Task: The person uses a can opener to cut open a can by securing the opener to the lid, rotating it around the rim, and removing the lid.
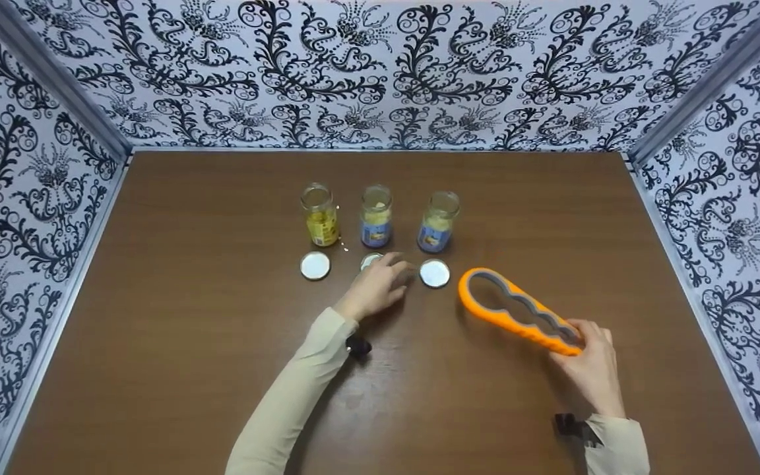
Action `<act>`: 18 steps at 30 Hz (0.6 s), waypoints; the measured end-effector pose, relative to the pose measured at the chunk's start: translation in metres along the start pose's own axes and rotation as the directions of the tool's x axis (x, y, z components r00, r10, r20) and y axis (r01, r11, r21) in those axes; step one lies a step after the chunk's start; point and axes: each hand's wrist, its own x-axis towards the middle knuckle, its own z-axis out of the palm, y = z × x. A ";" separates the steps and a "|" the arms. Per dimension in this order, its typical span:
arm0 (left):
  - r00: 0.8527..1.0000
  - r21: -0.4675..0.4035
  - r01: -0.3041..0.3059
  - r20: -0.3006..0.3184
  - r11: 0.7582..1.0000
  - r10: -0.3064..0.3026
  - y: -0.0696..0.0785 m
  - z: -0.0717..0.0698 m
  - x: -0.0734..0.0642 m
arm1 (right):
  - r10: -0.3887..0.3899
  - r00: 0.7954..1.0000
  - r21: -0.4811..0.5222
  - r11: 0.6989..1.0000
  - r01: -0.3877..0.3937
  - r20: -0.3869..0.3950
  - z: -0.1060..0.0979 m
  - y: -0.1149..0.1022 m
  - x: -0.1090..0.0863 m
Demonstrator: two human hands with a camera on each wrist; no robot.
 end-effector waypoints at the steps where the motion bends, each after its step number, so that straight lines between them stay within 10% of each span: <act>1: 1.000 -0.007 -0.001 -0.013 1.000 0.001 -0.002 -0.001 -0.003 | -0.011 1.000 0.001 1.000 0.011 0.000 0.001 0.000 0.000; 9: 0.989 -0.060 -0.048 -0.146 0.997 0.039 -0.015 -0.007 -0.031 | -0.128 0.991 -0.006 0.992 0.129 0.028 0.015 -0.007 0.001; 18: 0.987 -0.080 0.025 -0.158 0.996 -0.037 -0.022 -0.021 -0.053 | -0.229 0.970 -0.031 0.972 0.232 0.080 0.028 -0.019 0.011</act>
